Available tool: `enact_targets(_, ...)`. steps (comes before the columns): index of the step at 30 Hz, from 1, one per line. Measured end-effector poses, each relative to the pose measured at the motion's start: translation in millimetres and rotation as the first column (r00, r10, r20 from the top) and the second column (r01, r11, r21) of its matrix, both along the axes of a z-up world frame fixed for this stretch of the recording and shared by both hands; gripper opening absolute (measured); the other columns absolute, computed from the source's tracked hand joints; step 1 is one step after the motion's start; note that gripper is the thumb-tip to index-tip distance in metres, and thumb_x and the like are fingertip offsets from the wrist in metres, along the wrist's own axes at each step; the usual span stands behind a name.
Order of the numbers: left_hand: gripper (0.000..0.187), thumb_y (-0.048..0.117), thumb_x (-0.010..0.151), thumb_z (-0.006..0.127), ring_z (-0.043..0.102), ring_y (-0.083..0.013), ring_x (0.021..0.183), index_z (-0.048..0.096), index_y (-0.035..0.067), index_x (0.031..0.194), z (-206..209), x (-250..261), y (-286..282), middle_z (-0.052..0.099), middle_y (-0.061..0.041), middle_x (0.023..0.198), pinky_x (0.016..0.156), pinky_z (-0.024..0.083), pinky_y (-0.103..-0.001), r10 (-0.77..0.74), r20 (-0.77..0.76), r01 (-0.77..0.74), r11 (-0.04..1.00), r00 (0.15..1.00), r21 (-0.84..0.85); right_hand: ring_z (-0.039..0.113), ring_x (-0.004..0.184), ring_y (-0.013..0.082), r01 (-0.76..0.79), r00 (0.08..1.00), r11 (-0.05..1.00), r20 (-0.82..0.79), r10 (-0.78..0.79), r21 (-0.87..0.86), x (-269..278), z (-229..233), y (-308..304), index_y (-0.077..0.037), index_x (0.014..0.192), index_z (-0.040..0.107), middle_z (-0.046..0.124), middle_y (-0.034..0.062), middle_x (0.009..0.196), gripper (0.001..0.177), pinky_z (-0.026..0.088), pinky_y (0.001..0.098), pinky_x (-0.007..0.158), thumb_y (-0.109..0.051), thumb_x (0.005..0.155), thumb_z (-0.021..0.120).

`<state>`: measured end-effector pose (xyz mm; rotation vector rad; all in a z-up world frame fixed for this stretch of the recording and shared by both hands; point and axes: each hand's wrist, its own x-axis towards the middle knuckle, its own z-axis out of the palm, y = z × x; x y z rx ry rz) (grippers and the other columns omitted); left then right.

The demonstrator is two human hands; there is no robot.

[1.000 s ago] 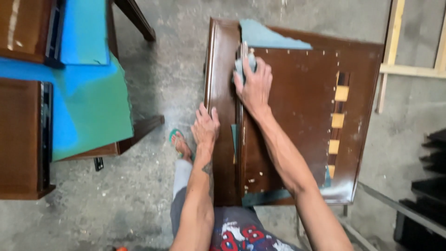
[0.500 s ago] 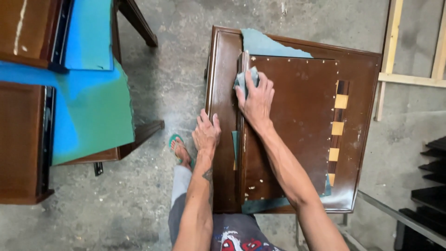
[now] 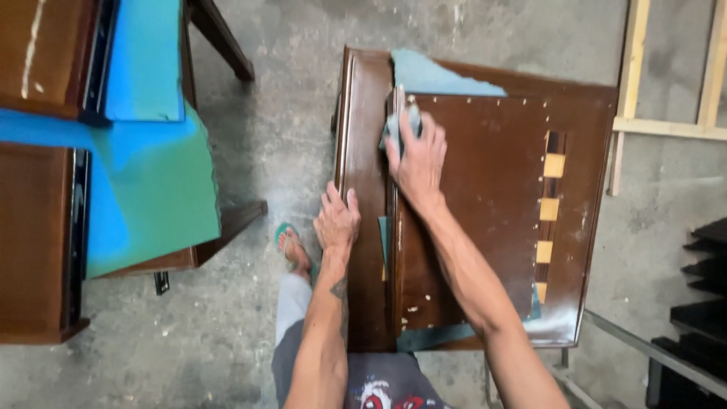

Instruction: The person sands the surface of a wooden furniture piece using a sanding block. They move the block back and forth across the top and edges of the wood, which has a checkered inlay pattern.

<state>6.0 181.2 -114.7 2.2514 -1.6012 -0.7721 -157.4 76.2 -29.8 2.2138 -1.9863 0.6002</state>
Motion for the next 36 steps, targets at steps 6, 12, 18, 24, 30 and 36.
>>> enact_targets(6,0.062,0.055,0.103,0.043,0.072,-0.0458,0.090,0.046,0.010,0.146,4,0,0,0.062,-0.018,0.108,0.074,0.057,-0.063,0.002,0.000,-0.002,1.000,1.000,-0.018,0.052,0.112,0.0362,0.012,1.000,1.000,-0.016,-0.012,-0.017,-3,-7,-15,-0.021,0.139,0.061,0.048,0.0129,0.130,0.053,0.051,0.0485,0.079,-0.049,0.095,0.069)
enact_targets(12,0.062,0.054,0.103,0.045,0.072,-0.0471,0.086,0.047,0.007,0.144,1,-1,0,0.063,-0.019,0.106,0.071,0.057,-0.064,-0.003,0.002,0.003,0.999,1.000,-0.048,0.052,0.112,0.0367,-0.014,1.000,1.000,-0.019,0.013,-0.027,-6,-5,-3,-0.025,0.139,0.062,0.049,0.0136,0.129,0.049,0.053,0.0495,0.080,-0.049,0.097,0.066)
enact_targets(18,0.060,0.053,0.104,0.044,0.072,-0.0466,0.090,0.045,0.009,0.145,4,1,0,0.061,-0.018,0.109,0.073,0.057,-0.064,-0.008,-0.017,0.007,1.000,1.000,-0.025,0.051,0.112,0.0375,0.034,0.999,0.999,-0.010,-0.034,0.035,1,2,5,-0.021,0.139,0.061,0.049,0.0147,0.132,0.052,0.051,0.0495,0.080,-0.048,0.095,0.066)
enact_targets(24,0.062,0.054,0.105,0.042,0.070,-0.0500,0.095,0.044,0.010,0.148,11,0,-2,0.062,-0.021,0.113,0.078,0.055,-0.068,0.004,-0.058,-0.003,1.000,0.998,0.023,0.050,0.114,0.0383,-0.003,0.999,1.000,-0.034,0.002,-0.012,3,8,-18,-0.022,0.141,0.059,0.046,0.0146,0.132,0.052,0.051,0.0509,0.080,-0.049,0.097,0.065)
enact_targets(30,0.062,0.054,0.104,0.043,0.072,-0.0488,0.090,0.046,0.007,0.144,8,0,-2,0.062,-0.020,0.109,0.075,0.056,-0.065,0.011,-0.044,-0.011,1.000,0.999,-0.011,0.050,0.115,0.0374,-0.009,1.000,1.000,-0.021,0.009,0.013,-4,-6,-6,-0.024,0.138,0.061,0.047,0.0137,0.132,0.050,0.052,0.0500,0.081,-0.048,0.095,0.068)
enact_targets(36,0.061,0.054,0.103,0.043,0.072,-0.0473,0.089,0.046,0.009,0.145,6,2,-2,0.062,-0.019,0.108,0.074,0.057,-0.064,-0.002,-0.023,0.002,1.000,1.000,-0.009,0.052,0.115,0.0382,0.014,1.000,0.998,0.018,-0.016,0.058,-4,-3,13,-0.022,0.140,0.061,0.050,0.0142,0.133,0.054,0.053,0.0515,0.081,-0.048,0.093,0.069)
